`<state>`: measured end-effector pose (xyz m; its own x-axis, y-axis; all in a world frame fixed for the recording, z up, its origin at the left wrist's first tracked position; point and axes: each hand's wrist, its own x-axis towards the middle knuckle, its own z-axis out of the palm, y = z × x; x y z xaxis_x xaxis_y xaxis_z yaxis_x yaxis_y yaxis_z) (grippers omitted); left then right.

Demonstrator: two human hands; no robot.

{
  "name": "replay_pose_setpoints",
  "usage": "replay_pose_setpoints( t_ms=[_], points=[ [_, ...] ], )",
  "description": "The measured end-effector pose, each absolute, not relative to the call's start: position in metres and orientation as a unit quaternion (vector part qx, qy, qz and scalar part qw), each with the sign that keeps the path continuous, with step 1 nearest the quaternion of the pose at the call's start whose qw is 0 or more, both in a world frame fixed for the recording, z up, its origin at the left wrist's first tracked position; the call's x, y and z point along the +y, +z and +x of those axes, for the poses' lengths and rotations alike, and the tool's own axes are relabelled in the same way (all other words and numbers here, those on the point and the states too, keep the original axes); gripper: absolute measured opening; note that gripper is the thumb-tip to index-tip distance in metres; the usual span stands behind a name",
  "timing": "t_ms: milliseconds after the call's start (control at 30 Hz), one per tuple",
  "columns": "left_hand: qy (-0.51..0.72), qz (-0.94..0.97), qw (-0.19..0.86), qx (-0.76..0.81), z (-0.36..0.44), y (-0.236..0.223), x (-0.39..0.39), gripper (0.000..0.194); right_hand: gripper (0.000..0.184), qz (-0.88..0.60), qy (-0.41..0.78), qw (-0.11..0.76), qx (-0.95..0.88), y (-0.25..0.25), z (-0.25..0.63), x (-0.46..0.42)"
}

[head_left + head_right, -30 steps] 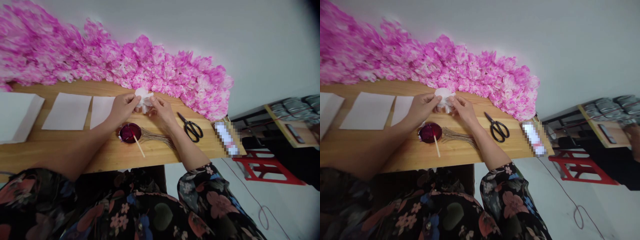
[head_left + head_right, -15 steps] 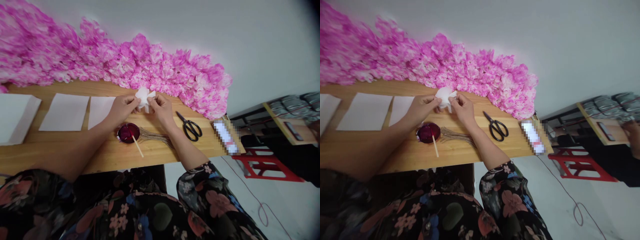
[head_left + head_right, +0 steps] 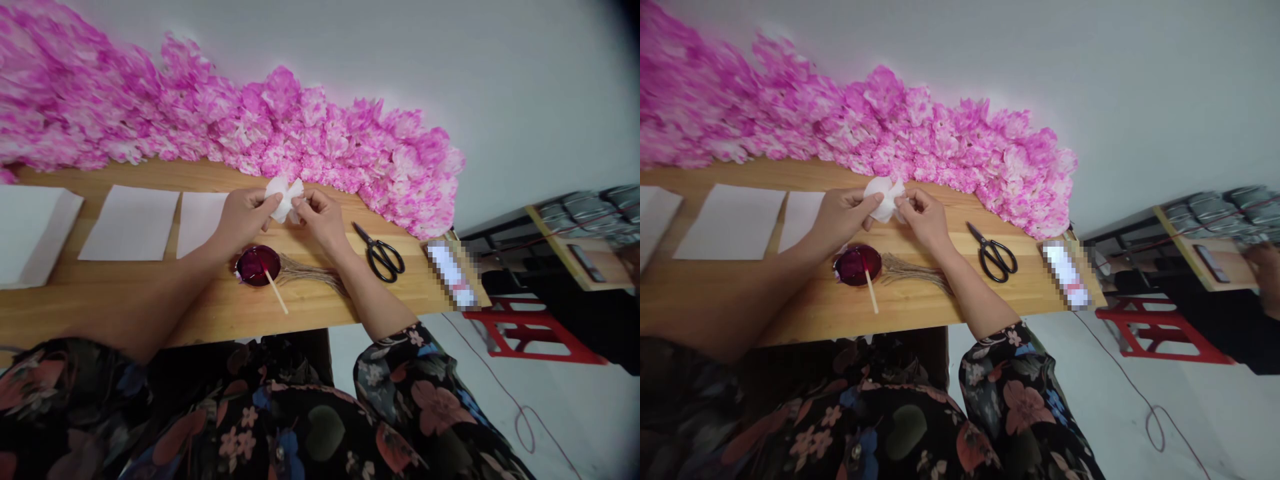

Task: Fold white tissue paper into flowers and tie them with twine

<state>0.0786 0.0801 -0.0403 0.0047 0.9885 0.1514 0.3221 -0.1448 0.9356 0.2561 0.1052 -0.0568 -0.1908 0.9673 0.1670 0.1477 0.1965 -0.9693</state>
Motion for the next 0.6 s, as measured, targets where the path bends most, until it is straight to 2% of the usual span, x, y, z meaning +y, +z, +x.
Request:
replay_pose_setpoints(
  t_ms=[133,333,467,600],
  points=[
    [0.465,0.609,0.367,0.527,0.0778,-0.0441,0.0818,0.046,0.053,-0.448,0.487,0.451,-0.599,-0.0501,0.2573,0.1029],
    [0.424,0.664,0.350,0.506,0.0807,-0.0429,0.0784,0.046,0.054,-0.460,0.400,0.449,-0.653,-0.0484,0.2579,0.1020],
    [0.418,0.665,0.363,0.502,0.0806,-0.0450,0.0796,0.041,0.054,-0.459,0.391,0.468,-0.646,-0.0546,0.2604,0.1066],
    [0.448,0.634,0.366,0.513,0.0792,-0.0440,0.0804,0.047,0.050,-0.454,0.382,0.477,-0.649,-0.0541,0.2601,0.1055]
  ],
)
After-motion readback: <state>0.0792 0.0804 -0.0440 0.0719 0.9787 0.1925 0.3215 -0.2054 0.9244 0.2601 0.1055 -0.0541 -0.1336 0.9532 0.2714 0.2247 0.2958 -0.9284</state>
